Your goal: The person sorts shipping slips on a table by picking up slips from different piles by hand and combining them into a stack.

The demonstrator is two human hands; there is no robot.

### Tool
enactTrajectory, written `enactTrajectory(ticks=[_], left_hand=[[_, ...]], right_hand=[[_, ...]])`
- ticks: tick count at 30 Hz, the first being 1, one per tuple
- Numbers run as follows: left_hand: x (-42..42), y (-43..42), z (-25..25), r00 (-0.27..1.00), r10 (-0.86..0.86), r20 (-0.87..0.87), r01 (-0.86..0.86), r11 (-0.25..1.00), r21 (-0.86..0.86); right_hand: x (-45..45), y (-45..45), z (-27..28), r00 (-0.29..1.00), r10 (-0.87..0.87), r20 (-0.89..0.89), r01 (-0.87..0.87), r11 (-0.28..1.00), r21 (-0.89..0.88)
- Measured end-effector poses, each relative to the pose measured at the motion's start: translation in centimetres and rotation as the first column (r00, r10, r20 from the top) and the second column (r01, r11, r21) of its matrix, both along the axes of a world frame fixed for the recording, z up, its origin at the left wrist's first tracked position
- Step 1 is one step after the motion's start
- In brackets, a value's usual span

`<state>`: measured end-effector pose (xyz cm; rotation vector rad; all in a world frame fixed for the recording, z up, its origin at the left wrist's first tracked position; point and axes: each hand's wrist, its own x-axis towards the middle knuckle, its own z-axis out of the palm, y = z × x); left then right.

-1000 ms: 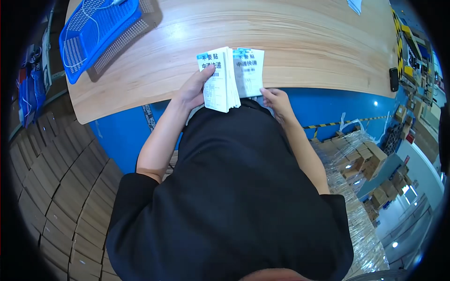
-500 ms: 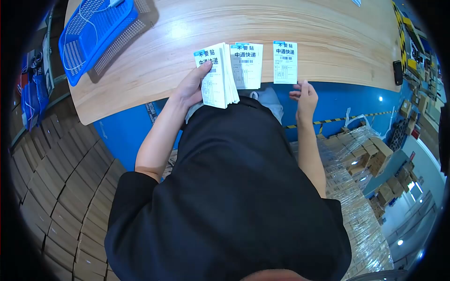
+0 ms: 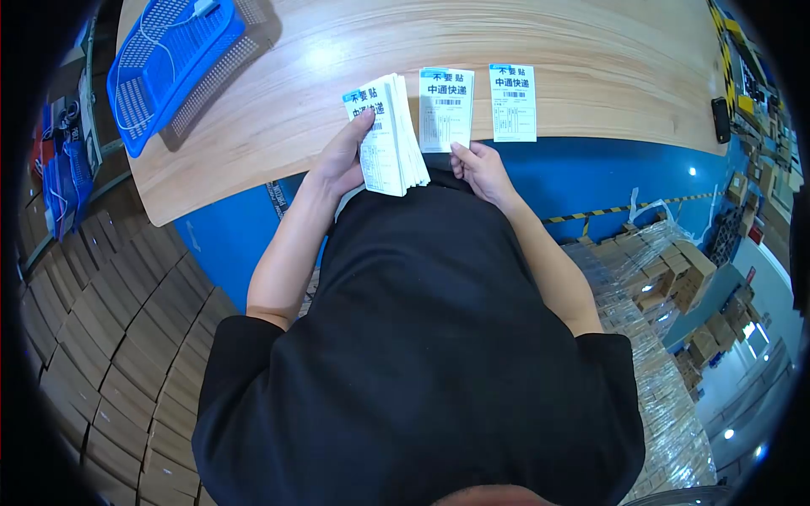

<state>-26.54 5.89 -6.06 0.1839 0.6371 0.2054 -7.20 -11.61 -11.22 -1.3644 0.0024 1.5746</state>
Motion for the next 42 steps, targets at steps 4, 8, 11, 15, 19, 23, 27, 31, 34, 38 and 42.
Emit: enactTrajectory(ticks=[4,8,11,15,19,23,27,31,34,38,42], left_hand=[[0.0,0.3,0.0,1.000,-0.012,-0.001,0.012,1.000,0.029],[-0.1,0.5,0.1,1.000,-0.004,0.024,0.004,1.000,0.015],[-0.1,0.9,0.0,0.998,0.012,0.067,-0.012,1.000,0.001],[0.0,1.1,-0.4,0.999,0.034,0.038,-0.033,0.999,-0.019],[0.2,0.9,-0.6,1.000,0.020,-0.012,-0.020,1.000,0.000],[0.4,0.7,-0.3,0.998,0.029,0.058,-0.026,0.998,-0.056],[0.5,0.7,0.0,0.998,0.036,-0.045,-0.038,0.999,-0.029],[0.3,0.5,-0.4,0.996,0.085,0.016,-0.083,0.993,-0.079],[0.4,0.5,-0.5,0.998,0.055,0.011,-0.055,0.997,-0.062],[2.1,0.2,-0.1,0.998,0.042,0.051,-0.038,0.996,-0.078],[3.1,-0.4,-0.3,0.970,0.009,0.244,0.008,0.998,-0.067]], right_hand=[[0.5,-0.1,1.0,0.999,-0.025,-0.022,0.025,1.000,0.015],[1.5,-1.4,2.5,0.996,-0.069,-0.047,0.068,0.997,-0.024],[2.1,-2.3,4.0,0.998,-0.043,0.053,0.048,0.995,-0.092],[2.6,-2.8,5.7,0.922,0.130,0.364,-0.076,0.985,-0.158],[2.8,-2.2,5.9,0.908,0.028,0.418,0.006,0.997,-0.080],[2.2,-0.5,6.4,0.894,-0.074,0.443,0.063,0.997,0.040],[2.3,0.2,7.4,0.961,0.017,0.277,0.009,0.996,-0.093],[4.7,-2.7,5.5,0.939,-0.110,0.327,0.200,0.946,-0.255],[6.0,-2.6,4.1,0.887,-0.326,0.327,0.385,0.914,-0.131],[4.5,-2.3,5.0,0.770,-0.286,0.571,0.348,0.937,0.000],[1.5,-1.0,9.8,0.592,-0.208,0.778,0.069,0.976,0.208]])
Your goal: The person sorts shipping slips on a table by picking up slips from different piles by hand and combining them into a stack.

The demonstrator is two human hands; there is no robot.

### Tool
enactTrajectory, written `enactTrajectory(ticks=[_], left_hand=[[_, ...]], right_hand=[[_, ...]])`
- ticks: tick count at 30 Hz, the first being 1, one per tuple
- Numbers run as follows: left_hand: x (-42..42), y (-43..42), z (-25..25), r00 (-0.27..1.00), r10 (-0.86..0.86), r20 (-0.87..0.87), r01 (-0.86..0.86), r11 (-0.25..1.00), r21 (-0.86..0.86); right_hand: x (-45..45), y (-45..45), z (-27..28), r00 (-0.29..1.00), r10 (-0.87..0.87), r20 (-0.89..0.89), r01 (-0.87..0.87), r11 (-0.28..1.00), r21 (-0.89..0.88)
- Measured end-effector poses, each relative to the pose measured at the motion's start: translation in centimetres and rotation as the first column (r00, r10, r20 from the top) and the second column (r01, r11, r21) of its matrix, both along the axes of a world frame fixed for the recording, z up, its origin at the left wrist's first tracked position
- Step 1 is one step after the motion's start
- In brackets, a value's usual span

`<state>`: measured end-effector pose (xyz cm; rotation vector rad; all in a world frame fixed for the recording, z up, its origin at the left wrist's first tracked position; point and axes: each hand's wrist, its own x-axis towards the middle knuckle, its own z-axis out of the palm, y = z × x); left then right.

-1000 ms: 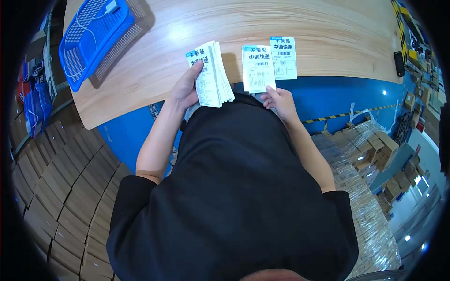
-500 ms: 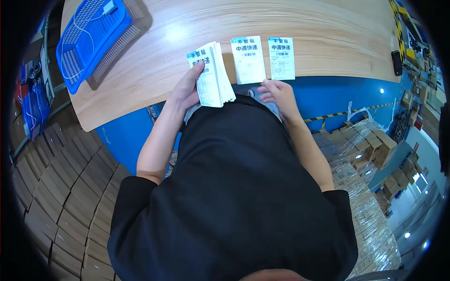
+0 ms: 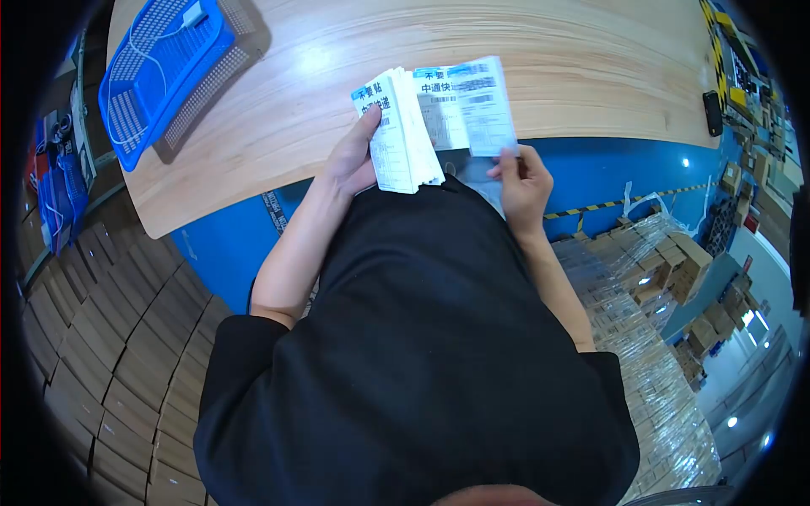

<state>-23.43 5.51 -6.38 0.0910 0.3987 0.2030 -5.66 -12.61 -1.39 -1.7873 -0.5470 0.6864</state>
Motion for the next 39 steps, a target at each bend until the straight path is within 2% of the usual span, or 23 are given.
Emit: enactTrajectory(ticks=[1,3,4,6,9,11,13,14,15,16,17,18,19,20,21,22,23,27,29,33,35,37,39], left_hand=[[0.5,-0.1,0.2,0.995,-0.019,0.097,0.018,1.000,0.014],[1.2,-0.7,0.5,0.999,-0.026,0.035,0.027,0.999,-0.018],[1.5,-0.9,1.2,1.000,0.006,0.000,-0.006,1.000,0.025],[1.6,-0.8,1.4,1.000,0.018,-0.013,-0.018,0.998,0.061],[1.1,-0.8,0.9,1.000,0.017,-0.013,-0.017,0.998,0.053],[1.3,-0.8,2.2,0.997,0.032,0.065,-0.035,0.999,0.037],[0.9,-0.7,2.1,0.992,0.072,0.102,-0.077,0.995,0.055],[0.2,-0.8,1.1,0.994,0.110,0.019,-0.111,0.992,0.063],[-0.5,-0.7,0.1,0.993,0.116,0.019,-0.117,0.991,0.063],[-1.2,-0.6,-0.8,0.988,0.135,0.071,-0.134,0.991,-0.020],[-1.3,-0.5,-0.6,0.980,0.156,0.120,-0.144,0.984,-0.105],[-1.5,-0.5,-0.2,0.990,0.135,0.036,-0.134,0.991,-0.030],[-1.4,-0.4,-0.2,0.990,0.138,0.039,-0.137,0.990,-0.031],[-1.5,-0.4,-0.1,0.988,0.151,0.036,-0.149,0.988,-0.034],[-1.5,-0.4,0.0,0.986,0.161,0.031,-0.160,0.987,-0.034],[-0.9,-0.2,1.6,0.988,0.151,0.016,-0.151,0.987,0.059],[-1.0,-0.1,1.5,0.988,0.151,0.013,-0.152,0.987,0.061],[-1.0,0.0,1.4,0.992,0.104,0.078,-0.106,0.994,0.019],[-1.0,0.0,1.6,0.990,0.089,0.111,-0.084,0.995,-0.045],[-1.5,0.2,1.6,0.981,0.006,0.194,-0.006,1.000,-0.001],[-1.3,0.1,1.3,0.980,0.047,0.194,-0.039,0.998,-0.047],[-1.5,0.0,1.3,0.985,0.028,0.169,-0.023,0.999,-0.031],[-1.6,0.2,0.3,0.965,0.033,0.260,-0.017,0.998,-0.065]], right_hand=[[-0.5,0.7,0.9,1.000,-0.008,0.004,0.008,1.000,0.000],[-1.1,1.5,2.4,0.947,0.271,0.173,-0.269,0.963,-0.035],[-1.2,2.0,2.9,0.948,0.265,0.175,-0.263,0.964,-0.033],[-1.4,2.6,3.5,0.866,0.400,0.301,-0.396,0.915,-0.080],[-1.7,3.4,4.5,0.831,0.480,0.283,-0.488,0.872,-0.045],[-1.6,3.5,4.4,0.814,0.513,0.273,-0.531,0.847,-0.006],[-1.6,3.2,3.9,0.827,0.551,0.115,-0.553,0.833,-0.015],[-1.5,3.0,3.6,0.825,0.554,0.113,-0.556,0.831,-0.017],[-1.3,2.9,3.1,0.817,0.577,-0.014,-0.576,0.817,0.033],[-1.1,2.8,2.5,0.791,0.595,-0.138,-0.589,0.803,0.087],[-0.8,2.4,1.6,0.789,0.599,-0.138,-0.592,0.801,0.087],[-0.2,1.9,0.5,0.798,0.426,-0.426,-0.453,0.891,0.042],[0.4,1.7,-0.8,0.718,0.206,-0.665,-0.318,0.947,-0.050],[0.8,1.7,-1.8,0.757,0.064,-0.650,-0.275,0.933,-0.230],[0.8,1.6,-2.7,0.757,0.063,-0.650,-0.276,0.933,-0.232],[1.0,1.9,-3.1,0.751,-0.001,-0.661,-0.285,0.901,-0.326],[0.9,2.1,-3.4,0.742,-0.069,-0.667,-0.296,0.859,-0.418],[0.0,2.8,-4.7,0.591,-0.118,-0.798,-0.258,0.910,-0.325],[-0.2,2.2,-6.3,0.573,-0.167,-0.802,-0.192,0.924,-0.329],[0.0,1.0,-6.6,0.639,-0.133,-0.758,-0.087,0.966,-0.243],[0.2,0.6,-5.6,0.790,-0.058,-0.611,-0.089,0.974,-0.207],[0.1,0.1,-4.4,0.833,-0.067,-0.549,-0.047,0.980,-0.191],[0.7,-0.6,-3.0,0.969,0.071,-0.237,-0.115,0.977,-0.178]])
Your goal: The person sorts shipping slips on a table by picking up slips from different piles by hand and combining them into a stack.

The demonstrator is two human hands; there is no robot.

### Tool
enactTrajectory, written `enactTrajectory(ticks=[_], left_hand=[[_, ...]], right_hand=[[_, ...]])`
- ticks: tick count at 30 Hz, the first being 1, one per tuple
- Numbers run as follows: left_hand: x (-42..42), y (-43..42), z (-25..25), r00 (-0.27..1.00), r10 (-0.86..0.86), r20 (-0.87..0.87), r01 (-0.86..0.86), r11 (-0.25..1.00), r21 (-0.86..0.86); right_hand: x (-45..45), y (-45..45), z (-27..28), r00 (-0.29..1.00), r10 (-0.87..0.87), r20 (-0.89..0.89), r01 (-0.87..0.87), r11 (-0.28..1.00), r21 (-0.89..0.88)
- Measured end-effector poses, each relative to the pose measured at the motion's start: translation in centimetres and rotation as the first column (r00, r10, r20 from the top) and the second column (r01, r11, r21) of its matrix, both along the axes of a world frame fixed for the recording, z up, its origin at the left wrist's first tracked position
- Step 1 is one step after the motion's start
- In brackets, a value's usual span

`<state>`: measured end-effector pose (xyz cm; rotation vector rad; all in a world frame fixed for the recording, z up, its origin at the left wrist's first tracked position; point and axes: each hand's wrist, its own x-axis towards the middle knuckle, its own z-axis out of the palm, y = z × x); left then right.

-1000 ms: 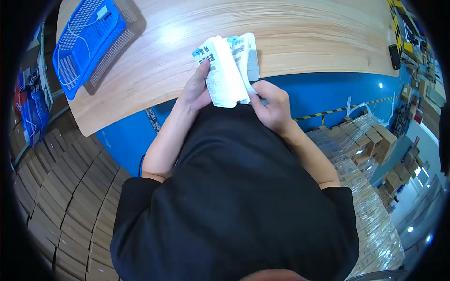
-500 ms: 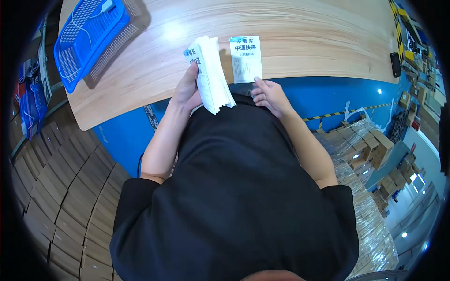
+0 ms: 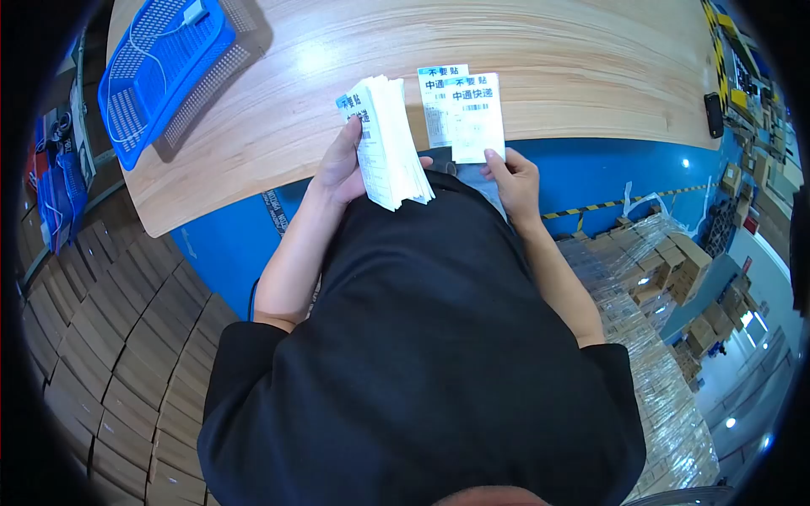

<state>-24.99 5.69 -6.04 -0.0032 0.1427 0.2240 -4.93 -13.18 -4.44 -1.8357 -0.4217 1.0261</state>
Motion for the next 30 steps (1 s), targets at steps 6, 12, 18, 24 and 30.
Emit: enactTrajectory(ticks=[6,12,18,24,30], left_hand=[[1.1,-0.3,1.0,0.987,-0.045,-0.156,0.063,0.991,0.116],[1.6,-0.4,0.6,0.976,0.002,-0.218,0.048,0.973,0.225],[-0.8,-0.9,-2.7,0.993,0.052,-0.104,-0.048,0.998,0.042],[-0.3,-0.3,-1.0,0.989,0.016,-0.146,0.010,0.984,0.179],[0.2,-0.5,0.0,0.999,0.000,-0.033,0.001,0.999,0.044]], right_hand=[[0.7,2.6,7.5,0.845,0.080,0.528,-0.168,0.978,0.121],[-1.6,3.7,8.7,0.658,0.390,0.644,-0.588,0.801,0.115],[-0.8,4.1,8.7,0.713,0.642,0.280,-0.695,0.702,0.159],[1.0,1.3,-1.3,0.879,0.111,-0.464,-0.231,0.950,-0.212],[0.2,3.1,-2.6,0.825,-0.122,-0.552,-0.070,0.947,-0.314]])
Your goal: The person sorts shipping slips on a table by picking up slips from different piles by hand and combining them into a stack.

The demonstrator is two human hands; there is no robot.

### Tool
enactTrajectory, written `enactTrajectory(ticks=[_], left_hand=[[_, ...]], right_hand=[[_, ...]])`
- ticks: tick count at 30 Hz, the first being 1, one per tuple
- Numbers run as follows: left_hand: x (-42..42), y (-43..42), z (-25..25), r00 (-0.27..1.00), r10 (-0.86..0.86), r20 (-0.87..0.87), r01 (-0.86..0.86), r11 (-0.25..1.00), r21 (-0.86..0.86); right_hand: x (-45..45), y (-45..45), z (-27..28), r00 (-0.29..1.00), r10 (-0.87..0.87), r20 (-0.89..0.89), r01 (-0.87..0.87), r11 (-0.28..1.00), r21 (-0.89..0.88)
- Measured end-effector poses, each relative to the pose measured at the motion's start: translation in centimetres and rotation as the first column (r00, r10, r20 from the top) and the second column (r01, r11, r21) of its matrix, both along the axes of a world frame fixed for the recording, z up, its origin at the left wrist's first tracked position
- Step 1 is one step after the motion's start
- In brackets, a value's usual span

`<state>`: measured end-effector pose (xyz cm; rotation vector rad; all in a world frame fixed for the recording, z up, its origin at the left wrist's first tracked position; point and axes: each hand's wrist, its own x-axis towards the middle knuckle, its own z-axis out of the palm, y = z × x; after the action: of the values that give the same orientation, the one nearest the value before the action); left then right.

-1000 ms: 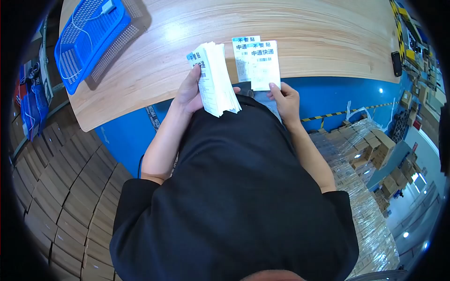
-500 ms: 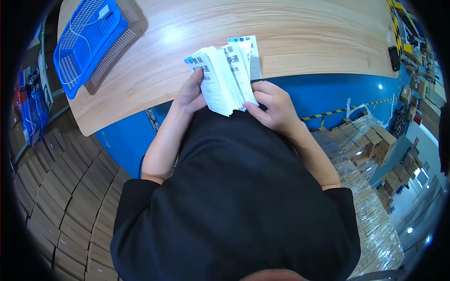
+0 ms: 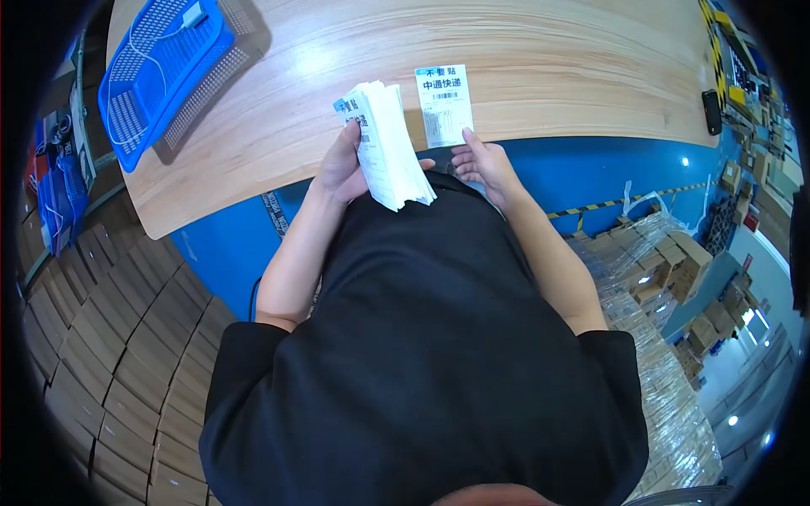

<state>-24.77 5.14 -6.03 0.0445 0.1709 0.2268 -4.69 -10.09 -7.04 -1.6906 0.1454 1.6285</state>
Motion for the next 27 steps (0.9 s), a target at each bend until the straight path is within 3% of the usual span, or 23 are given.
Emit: enactTrajectory(ticks=[3,6,8,9,12,14,16,17,21,23,25,26,27], left_hand=[[0.1,0.0,0.1,1.000,-0.019,0.012,0.019,1.000,-0.008],[0.3,0.2,0.6,0.999,-0.041,0.023,0.041,0.999,0.028],[0.4,-0.2,0.1,0.996,0.015,-0.091,-0.019,0.999,-0.040],[0.5,0.1,0.1,0.996,0.009,-0.088,-0.007,0.999,0.033],[1.1,-0.2,0.4,0.970,0.069,-0.234,-0.054,0.996,0.067],[1.9,-0.3,1.4,0.976,0.088,-0.197,-0.097,0.995,-0.035],[2.5,-0.1,1.4,0.987,0.045,-0.157,-0.048,0.999,-0.016],[2.7,0.0,1.4,0.990,0.033,-0.139,-0.032,0.999,0.007],[3.1,-0.5,0.8,0.992,0.014,-0.128,-0.019,0.999,-0.041],[3.1,-1.0,0.6,0.990,0.017,-0.138,-0.027,0.997,-0.074],[3.2,-1.3,1.1,0.975,0.035,-0.221,-0.046,0.998,-0.049],[3.5,-1.5,1.4,0.960,0.008,-0.278,-0.021,0.999,-0.043],[4.1,-1.4,2.5,0.945,0.051,-0.322,-0.025,0.996,0.084]], right_hand=[[-0.3,-1.0,-1.2,0.997,-0.016,0.070,0.012,0.998,0.056],[-0.4,-1.8,-1.2,0.982,-0.141,0.123,0.118,0.977,0.175],[-0.4,-2.1,0.4,0.877,-0.047,0.478,-0.075,0.970,0.232],[-0.5,-2.2,1.5,0.785,-0.033,0.618,-0.144,0.961,0.234],[-0.4,-1.4,5.4,0.735,-0.017,0.678,-0.236,0.931,0.279],[-0.8,-0.3,7.8,0.731,0.007,0.682,-0.262,0.927,0.270],[-0.9,0.1,8.5,0.666,0.079,0.741,-0.504,0.781,0.370],[-0.9,0.3,8.7,0.637,0.146,0.757,-0.561,0.761,0.325],[-0.3,-0.1,9.2,0.645,0.150,0.749,-0.574,0.742,0.346],[0.8,-0.5,8.8,0.624,0.232,0.746,-0.615,0.735,0.286],[2.1,-1.0,7.4,0.738,0.237,0.632,-0.589,0.684,0.431],[2.5,-0.7,8.3,0.848,0.200,0.491,-0.415,0.826,0.382],[3.2,-0.6,7.2,0.931,0.026,0.365,-0.224,0.831,0.510]])
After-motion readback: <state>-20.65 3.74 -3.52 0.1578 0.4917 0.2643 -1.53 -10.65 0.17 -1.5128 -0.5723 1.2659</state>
